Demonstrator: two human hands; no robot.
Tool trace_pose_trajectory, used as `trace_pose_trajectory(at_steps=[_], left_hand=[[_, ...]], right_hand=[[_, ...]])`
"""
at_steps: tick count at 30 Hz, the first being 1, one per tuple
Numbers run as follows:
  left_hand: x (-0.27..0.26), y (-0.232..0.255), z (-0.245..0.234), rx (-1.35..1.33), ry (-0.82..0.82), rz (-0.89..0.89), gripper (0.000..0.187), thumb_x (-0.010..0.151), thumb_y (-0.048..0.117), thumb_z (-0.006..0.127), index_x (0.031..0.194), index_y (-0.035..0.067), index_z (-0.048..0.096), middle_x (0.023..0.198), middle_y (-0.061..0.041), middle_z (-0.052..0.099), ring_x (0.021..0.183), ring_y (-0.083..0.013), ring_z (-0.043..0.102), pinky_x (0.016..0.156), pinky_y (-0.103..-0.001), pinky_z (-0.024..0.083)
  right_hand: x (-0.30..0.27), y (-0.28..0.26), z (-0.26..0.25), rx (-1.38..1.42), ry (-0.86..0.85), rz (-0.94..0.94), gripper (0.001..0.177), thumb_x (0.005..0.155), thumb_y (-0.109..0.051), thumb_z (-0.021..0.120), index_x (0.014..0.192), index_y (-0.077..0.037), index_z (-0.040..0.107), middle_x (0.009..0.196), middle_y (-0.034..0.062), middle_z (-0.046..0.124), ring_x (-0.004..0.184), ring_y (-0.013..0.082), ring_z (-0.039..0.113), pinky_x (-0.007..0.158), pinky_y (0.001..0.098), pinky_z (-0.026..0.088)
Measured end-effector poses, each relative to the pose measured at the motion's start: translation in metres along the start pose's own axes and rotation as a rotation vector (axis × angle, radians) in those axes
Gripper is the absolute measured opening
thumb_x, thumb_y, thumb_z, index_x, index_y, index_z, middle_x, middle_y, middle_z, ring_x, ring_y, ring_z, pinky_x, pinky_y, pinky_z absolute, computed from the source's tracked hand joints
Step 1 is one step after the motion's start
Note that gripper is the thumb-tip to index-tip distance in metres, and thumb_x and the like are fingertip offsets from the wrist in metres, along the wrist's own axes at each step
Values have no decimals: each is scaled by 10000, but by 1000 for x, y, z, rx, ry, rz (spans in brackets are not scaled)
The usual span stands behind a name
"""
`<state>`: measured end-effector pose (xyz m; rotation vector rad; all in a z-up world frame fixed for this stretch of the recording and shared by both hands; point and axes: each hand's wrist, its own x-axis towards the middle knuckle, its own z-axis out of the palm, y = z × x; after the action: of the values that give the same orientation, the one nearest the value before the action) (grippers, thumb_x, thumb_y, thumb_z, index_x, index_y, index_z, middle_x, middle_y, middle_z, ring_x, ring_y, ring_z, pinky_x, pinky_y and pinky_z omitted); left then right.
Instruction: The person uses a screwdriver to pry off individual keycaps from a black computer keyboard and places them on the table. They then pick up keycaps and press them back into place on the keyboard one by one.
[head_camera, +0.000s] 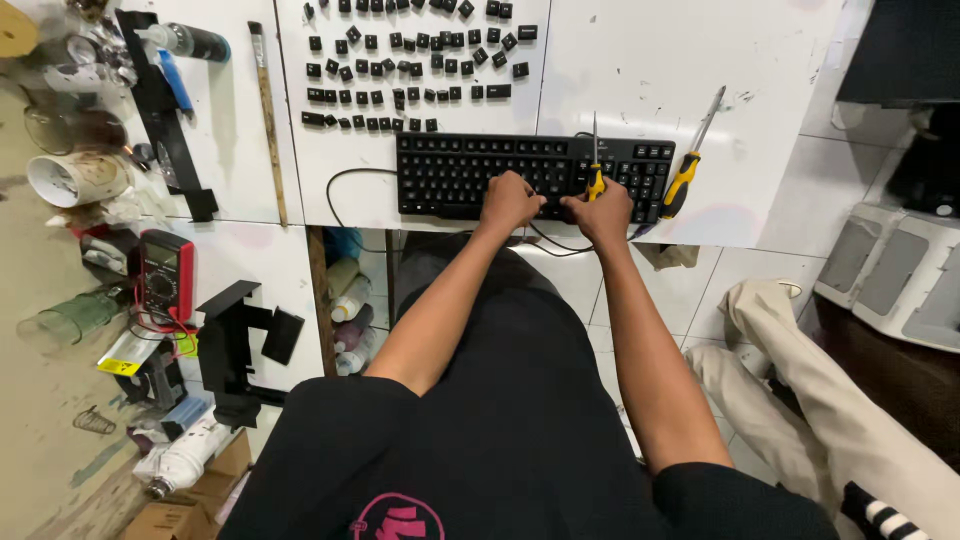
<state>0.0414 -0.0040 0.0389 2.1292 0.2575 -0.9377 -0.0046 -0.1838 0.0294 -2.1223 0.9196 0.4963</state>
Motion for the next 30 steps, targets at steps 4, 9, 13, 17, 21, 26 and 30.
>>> trace_pose_trajectory(at_steps=[4, 9, 13, 17, 21, 26, 30], left_hand=[[1, 10, -6, 100, -42, -11, 247, 860, 168, 856, 1024, -15, 825, 913, -261, 791, 924, -432, 795, 682, -496, 658], [-6, 14, -4, 104, -20, -5, 200, 876, 208, 846, 958, 27, 837, 906, -239, 798, 945, -469, 785, 743, -517, 657], [-7, 6, 2, 83, -7, 1, 181, 885, 236, 827, 926, 60, 843, 846, -180, 807, 955, -441, 794, 792, -473, 665], [-10, 18, 3, 123, 6, -48, 162, 878, 251, 841, 935, 99, 852, 961, -252, 795, 995, -487, 772, 816, -514, 666], [-8, 23, 1, 111, -7, -97, 235, 890, 194, 839, 1037, 10, 830, 1032, -290, 785, 1044, -476, 771, 828, -513, 673], [1, 17, 1, 128, -37, -117, 255, 886, 201, 850, 1037, -2, 818, 1053, -301, 781, 1062, -495, 760, 819, -547, 669], [0, 24, -3, 156, -53, -124, 242, 893, 214, 836, 1024, 12, 824, 1064, -294, 783, 1071, -500, 756, 820, -545, 667]], right_hand=[[-1, -3, -2, -26, -20, 14, 294, 663, -277, 974, 802, -148, 750, 737, 38, 745, 786, 288, 765, 715, 341, 575], [1, -3, 2, -71, -11, 104, 303, 665, -286, 1006, 827, -174, 776, 790, 21, 780, 896, 297, 791, 813, 358, 600], [1, 3, 4, -57, -22, 108, 295, 673, -277, 1013, 821, -167, 783, 805, 31, 788, 906, 303, 791, 820, 368, 598], [2, 7, 1, -35, -41, 133, 338, 668, -295, 1014, 849, -150, 769, 794, 12, 786, 884, 269, 790, 836, 348, 599], [6, 3, -2, -42, -72, 133, 350, 657, -316, 1015, 823, -162, 748, 773, -5, 779, 860, 245, 789, 826, 324, 599], [3, 0, -4, -6, -49, 139, 337, 667, -308, 1018, 832, -155, 767, 779, 0, 783, 831, 238, 783, 794, 330, 592], [11, 4, 0, -60, -47, 98, 398, 652, -338, 1036, 870, -139, 769, 803, 38, 779, 863, 268, 785, 780, 341, 597]])
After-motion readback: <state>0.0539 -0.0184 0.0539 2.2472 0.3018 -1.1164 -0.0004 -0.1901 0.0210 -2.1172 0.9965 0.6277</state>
